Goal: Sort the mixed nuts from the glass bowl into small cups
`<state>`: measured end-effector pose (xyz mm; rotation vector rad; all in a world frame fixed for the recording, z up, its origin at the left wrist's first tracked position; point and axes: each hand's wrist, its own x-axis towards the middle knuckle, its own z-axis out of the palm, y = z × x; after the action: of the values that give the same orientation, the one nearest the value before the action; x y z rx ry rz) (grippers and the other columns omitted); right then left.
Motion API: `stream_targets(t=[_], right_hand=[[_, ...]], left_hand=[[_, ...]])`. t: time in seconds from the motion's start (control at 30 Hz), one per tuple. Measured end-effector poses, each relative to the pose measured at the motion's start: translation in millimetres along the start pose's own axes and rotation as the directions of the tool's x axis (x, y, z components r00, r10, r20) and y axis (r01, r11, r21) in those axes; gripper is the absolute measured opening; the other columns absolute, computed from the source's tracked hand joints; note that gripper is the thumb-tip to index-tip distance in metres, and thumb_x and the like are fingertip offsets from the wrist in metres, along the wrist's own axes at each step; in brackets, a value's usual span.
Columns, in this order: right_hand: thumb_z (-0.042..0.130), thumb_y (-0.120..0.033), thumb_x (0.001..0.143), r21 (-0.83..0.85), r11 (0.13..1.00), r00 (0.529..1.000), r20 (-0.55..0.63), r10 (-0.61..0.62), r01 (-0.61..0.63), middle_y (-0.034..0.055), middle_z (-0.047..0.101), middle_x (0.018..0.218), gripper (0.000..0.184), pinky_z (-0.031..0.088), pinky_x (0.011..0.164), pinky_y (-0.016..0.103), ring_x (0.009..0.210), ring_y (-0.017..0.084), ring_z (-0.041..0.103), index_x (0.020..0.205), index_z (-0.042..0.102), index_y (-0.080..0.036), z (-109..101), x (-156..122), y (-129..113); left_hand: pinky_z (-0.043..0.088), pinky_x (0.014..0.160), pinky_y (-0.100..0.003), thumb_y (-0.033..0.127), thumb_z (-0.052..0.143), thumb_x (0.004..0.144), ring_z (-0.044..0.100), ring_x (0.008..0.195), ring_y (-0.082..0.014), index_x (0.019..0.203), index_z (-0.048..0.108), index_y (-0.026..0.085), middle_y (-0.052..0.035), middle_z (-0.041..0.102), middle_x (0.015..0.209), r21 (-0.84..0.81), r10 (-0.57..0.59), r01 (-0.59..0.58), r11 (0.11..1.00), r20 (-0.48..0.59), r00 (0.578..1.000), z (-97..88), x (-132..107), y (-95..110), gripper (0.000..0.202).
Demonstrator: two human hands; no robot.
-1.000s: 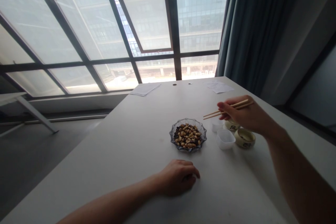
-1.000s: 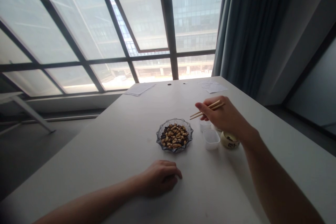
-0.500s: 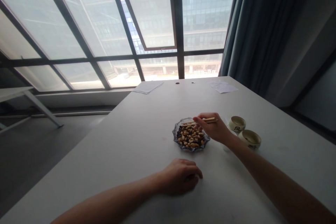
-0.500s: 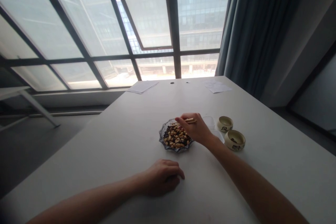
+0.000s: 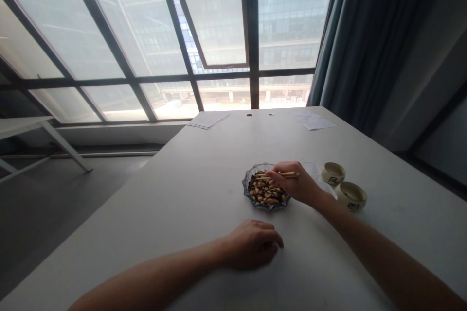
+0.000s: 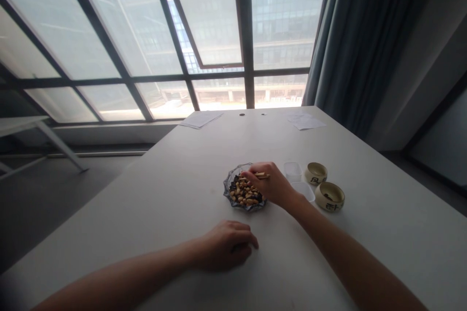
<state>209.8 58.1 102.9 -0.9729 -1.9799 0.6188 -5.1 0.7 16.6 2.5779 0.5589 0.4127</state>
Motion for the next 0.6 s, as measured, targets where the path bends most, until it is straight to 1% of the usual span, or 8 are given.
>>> stream_targets(t=[0.17, 0.23, 0.33, 0.43, 0.5, 0.6], right_hand=[[0.059, -0.049, 0.101, -0.030, 1.000, 1.000, -0.027, 0.002, -0.003, 0.0025, 0.067, 0.060, 0.051, 0.042, 0.057, 0.027, 0.059, 0.017, 0.062, 0.060, 0.058, -0.017, 6, -1, -2], [0.058, -0.049, 0.101, -0.043, 0.999, 0.999, -0.047, -0.001, -0.001, 0.0024, 0.067, 0.059, 0.053, 0.041, 0.057, 0.027, 0.057, 0.017, 0.062, 0.059, 0.057, -0.018, 8, -2, -1], [0.058, -0.047, 0.101, -0.037, 0.999, 0.997, -0.071, 0.000, -0.002, 0.0028, 0.069, 0.060, 0.050, 0.043, 0.057, 0.027, 0.057, 0.018, 0.064, 0.061, 0.060, -0.018, 8, -3, 0], [0.062, -0.047, 0.099, 0.023, 0.999, 0.995, -0.098, 0.033, -0.031, 0.0036, 0.072, 0.063, 0.046, 0.047, 0.057, 0.027, 0.060, 0.020, 0.070, 0.064, 0.064, -0.018, 6, -4, -3], [0.064, -0.047, 0.098, 0.056, 0.997, 0.991, -0.125, 0.056, -0.049, 0.0045, 0.073, 0.063, 0.045, 0.049, 0.056, 0.027, 0.061, 0.021, 0.072, 0.064, 0.065, -0.018, 1, -4, -7], [0.063, -0.047, 0.099, 0.037, 0.997, 0.984, -0.167, 0.069, -0.064, 0.0058, 0.074, 0.063, 0.045, 0.051, 0.055, 0.028, 0.060, 0.022, 0.073, 0.065, 0.068, -0.018, -13, -4, -16]], left_hand=[[0.050, 0.081, -0.022, 0.014, 0.059, 0.089, 0.068, 0.079, -0.0150, 0.110, 0.073, 0.022, -0.0025, 0.072, 0.092, -0.008, 0.003, -0.003, 1.000, 0.003, 1.000, -1.7, 0, 2, 0.027], [0.050, 0.081, -0.022, 0.014, 0.059, 0.089, 0.068, 0.079, -0.0151, 0.110, 0.073, 0.022, -0.0025, 0.072, 0.091, -0.012, 0.002, -0.002, 1.000, 0.004, 1.000, -2.2, 0, 2, 0.027], [0.050, 0.081, -0.022, 0.015, 0.058, 0.089, 0.068, 0.080, -0.0152, 0.110, 0.073, 0.022, -0.0026, 0.072, 0.092, -0.015, 0.003, -0.003, 1.000, 0.004, 1.000, -2.2, 0, 2, 0.027], [0.050, 0.081, -0.022, 0.014, 0.058, 0.089, 0.068, 0.080, -0.0150, 0.110, 0.073, 0.022, -0.0025, 0.073, 0.092, -0.012, 0.006, -0.006, 1.000, 0.002, 1.000, -1.8, 0, 1, 0.027], [0.050, 0.081, -0.021, 0.014, 0.059, 0.089, 0.068, 0.080, -0.0149, 0.110, 0.073, 0.022, -0.0024, 0.073, 0.093, -0.010, 0.007, -0.007, 1.000, 0.003, 1.000, -1.7, 0, 1, 0.027], [0.050, 0.081, -0.021, 0.014, 0.059, 0.089, 0.068, 0.080, -0.0149, 0.110, 0.073, 0.023, -0.0023, 0.072, 0.092, -0.007, 0.002, -0.002, 1.000, 0.007, 1.000, -2.1, 0, 1, 0.027]])
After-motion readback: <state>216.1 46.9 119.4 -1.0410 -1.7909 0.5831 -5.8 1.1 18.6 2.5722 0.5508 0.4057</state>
